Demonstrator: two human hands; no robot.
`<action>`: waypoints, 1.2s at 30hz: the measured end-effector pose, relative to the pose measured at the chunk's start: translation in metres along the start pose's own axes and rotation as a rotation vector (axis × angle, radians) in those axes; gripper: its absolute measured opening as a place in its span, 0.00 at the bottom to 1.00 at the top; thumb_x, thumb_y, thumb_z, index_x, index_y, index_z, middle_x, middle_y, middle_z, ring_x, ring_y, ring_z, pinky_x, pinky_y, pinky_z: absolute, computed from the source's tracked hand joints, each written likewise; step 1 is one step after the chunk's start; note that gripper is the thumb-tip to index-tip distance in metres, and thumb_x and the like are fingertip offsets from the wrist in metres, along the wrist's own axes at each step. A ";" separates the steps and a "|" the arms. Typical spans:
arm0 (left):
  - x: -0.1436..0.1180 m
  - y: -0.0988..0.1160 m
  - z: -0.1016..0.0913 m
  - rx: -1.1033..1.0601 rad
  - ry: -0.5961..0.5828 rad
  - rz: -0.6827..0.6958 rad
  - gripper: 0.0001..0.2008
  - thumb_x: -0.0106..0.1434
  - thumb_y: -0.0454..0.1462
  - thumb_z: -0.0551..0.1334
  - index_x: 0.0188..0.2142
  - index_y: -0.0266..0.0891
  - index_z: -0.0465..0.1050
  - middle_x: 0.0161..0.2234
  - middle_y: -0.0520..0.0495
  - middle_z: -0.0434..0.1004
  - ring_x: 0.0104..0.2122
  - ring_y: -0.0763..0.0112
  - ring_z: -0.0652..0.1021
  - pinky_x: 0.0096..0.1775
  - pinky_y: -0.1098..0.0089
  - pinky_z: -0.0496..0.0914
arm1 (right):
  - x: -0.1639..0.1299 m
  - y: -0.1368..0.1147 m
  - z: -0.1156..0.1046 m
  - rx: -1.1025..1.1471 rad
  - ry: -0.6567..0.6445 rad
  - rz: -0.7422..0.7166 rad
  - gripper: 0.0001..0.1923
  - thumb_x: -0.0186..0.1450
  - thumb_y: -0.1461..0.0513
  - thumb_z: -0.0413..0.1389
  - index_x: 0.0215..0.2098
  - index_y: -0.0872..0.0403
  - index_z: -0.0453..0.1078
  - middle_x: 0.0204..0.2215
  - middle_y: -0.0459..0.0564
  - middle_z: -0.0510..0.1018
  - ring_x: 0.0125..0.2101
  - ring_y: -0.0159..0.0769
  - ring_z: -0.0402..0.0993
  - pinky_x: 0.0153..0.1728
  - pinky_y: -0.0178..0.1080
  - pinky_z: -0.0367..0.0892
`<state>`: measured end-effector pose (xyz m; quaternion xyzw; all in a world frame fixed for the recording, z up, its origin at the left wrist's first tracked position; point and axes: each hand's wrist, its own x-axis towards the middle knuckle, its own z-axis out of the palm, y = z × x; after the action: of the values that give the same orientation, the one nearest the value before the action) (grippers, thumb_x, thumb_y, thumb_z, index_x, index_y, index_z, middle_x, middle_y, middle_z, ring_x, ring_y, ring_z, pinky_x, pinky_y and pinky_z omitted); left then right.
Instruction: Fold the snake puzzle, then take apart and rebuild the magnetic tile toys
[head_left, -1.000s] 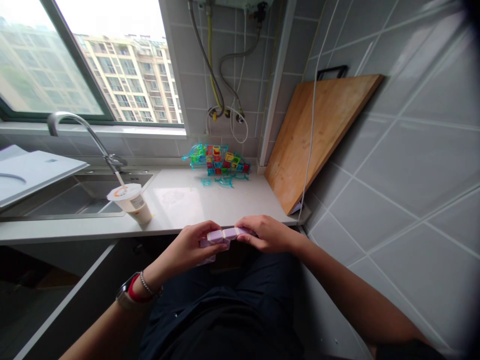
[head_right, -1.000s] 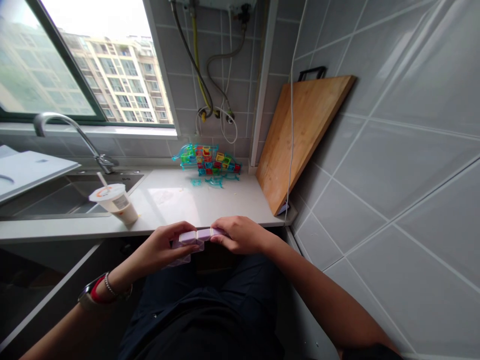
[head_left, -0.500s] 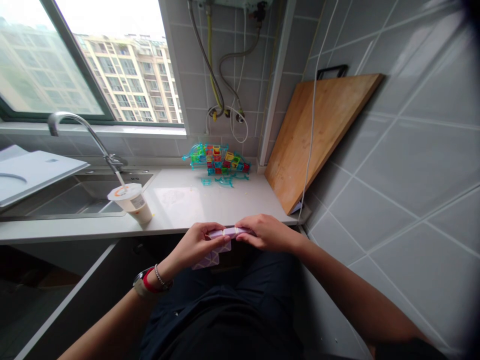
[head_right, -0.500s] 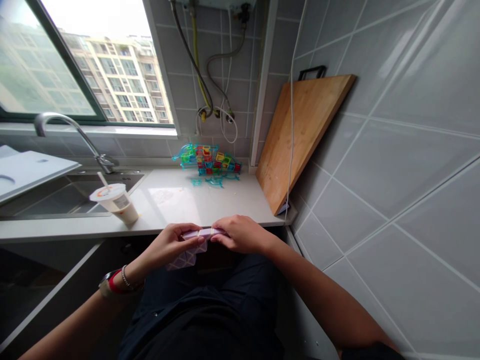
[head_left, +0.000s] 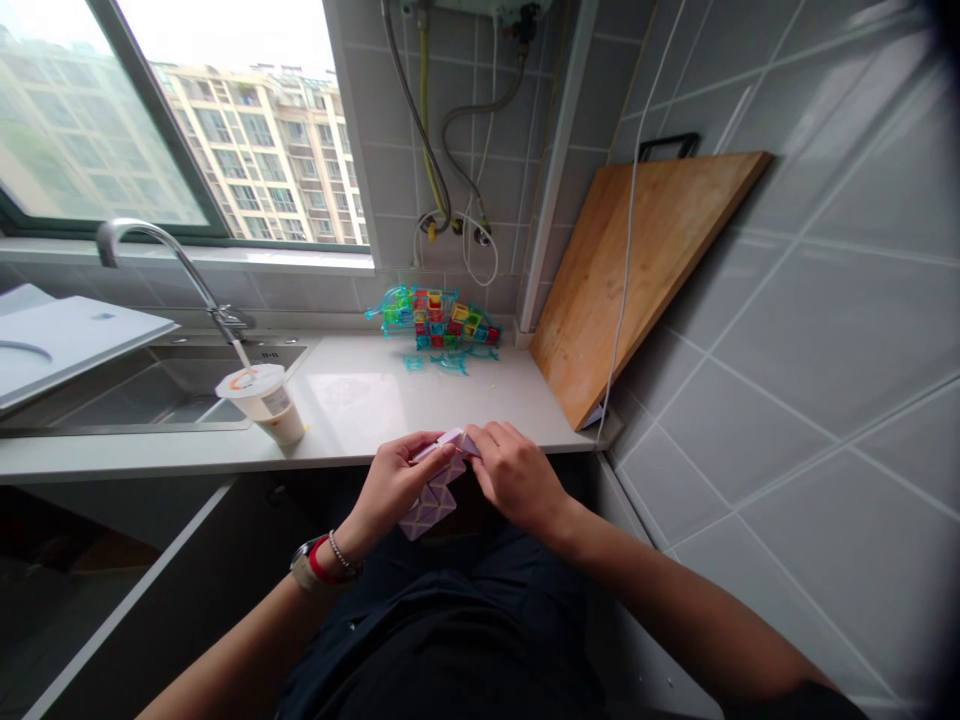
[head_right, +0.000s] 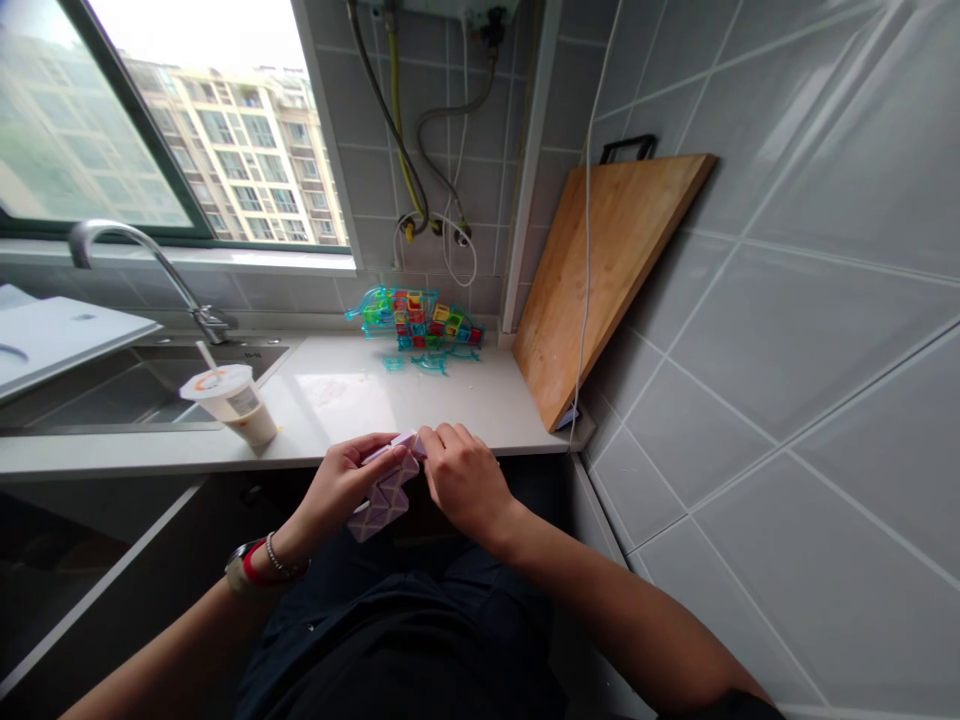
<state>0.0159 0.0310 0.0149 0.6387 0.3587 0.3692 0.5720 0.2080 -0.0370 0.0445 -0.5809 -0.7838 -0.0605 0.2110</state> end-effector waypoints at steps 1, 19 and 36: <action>-0.001 -0.001 0.000 -0.005 0.016 -0.008 0.23 0.60 0.49 0.70 0.48 0.36 0.81 0.44 0.42 0.84 0.43 0.58 0.81 0.45 0.67 0.73 | -0.003 -0.003 0.003 0.035 0.021 0.011 0.18 0.72 0.65 0.53 0.59 0.59 0.67 0.44 0.60 0.77 0.46 0.47 0.73 0.48 0.45 0.70; -0.008 0.008 0.003 -0.441 -0.005 -0.183 0.17 0.62 0.47 0.69 0.43 0.36 0.79 0.36 0.46 0.81 0.31 0.70 0.79 0.38 0.69 0.76 | -0.036 -0.020 0.035 0.650 0.217 0.067 0.26 0.75 0.66 0.46 0.69 0.49 0.60 0.65 0.55 0.69 0.64 0.43 0.65 0.65 0.50 0.63; -0.006 0.020 -0.001 -0.053 -0.225 -0.076 0.20 0.62 0.49 0.69 0.43 0.34 0.79 0.36 0.44 0.82 0.32 0.68 0.78 0.31 0.74 0.67 | -0.014 0.042 -0.005 1.132 -0.486 0.239 0.22 0.69 0.47 0.56 0.46 0.56 0.77 0.27 0.43 0.72 0.20 0.25 0.59 0.20 0.30 0.55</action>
<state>0.0124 0.0241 0.0344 0.6467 0.3062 0.2826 0.6388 0.2518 -0.0378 0.0368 -0.4599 -0.6494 0.5218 0.3072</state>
